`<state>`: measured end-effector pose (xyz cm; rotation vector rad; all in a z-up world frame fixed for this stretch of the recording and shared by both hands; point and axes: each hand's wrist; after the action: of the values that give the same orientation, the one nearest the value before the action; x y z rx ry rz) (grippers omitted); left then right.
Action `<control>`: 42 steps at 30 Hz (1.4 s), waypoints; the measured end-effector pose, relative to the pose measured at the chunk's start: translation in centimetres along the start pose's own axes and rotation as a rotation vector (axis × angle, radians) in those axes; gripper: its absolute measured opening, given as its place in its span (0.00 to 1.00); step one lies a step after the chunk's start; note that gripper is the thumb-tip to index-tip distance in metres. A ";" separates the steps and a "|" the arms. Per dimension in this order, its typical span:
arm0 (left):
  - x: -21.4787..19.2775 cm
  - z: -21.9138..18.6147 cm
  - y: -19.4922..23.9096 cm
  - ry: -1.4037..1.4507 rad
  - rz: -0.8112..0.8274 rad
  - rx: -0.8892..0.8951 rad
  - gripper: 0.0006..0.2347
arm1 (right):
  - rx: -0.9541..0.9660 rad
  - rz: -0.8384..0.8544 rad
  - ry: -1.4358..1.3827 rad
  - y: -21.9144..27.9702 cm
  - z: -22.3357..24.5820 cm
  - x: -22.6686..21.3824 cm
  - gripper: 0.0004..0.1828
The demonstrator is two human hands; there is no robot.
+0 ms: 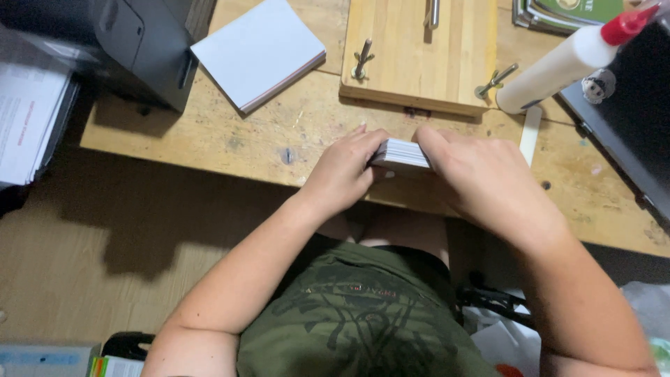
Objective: Assembling booklets by stacking paper sheets and cardboard covers and aligning the edges.
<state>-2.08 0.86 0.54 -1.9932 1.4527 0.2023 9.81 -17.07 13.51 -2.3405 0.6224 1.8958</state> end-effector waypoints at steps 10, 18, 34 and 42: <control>0.2 0.3 0.3 -0.043 0.022 -0.010 0.16 | -0.021 -0.055 0.033 0.2 0.4 0.7 0.14; 1.1 -1.1 -0.5 0.811 -0.167 -0.321 0.21 | 0.060 -0.160 -0.211 1.7 -0.7 -0.2 0.15; 2.4 1.0 -0.5 0.317 -0.070 -0.293 0.19 | 0.060 -0.169 -0.251 1.5 -0.7 1.0 0.18; 4.2 -1.8 -1.8 0.873 -0.246 -0.052 0.19 | 0.238 -1.063 -1.261 0.6 1.5 10.3 0.35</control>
<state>0.71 -3.22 0.66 -2.4074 1.6570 -0.8418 9.88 -19.94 3.44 -0.6237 -0.4251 1.9371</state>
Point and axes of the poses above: each hand's wrist, its own y-axis away from the middle knuckle, its own x-axis out of the palm, z = x × y
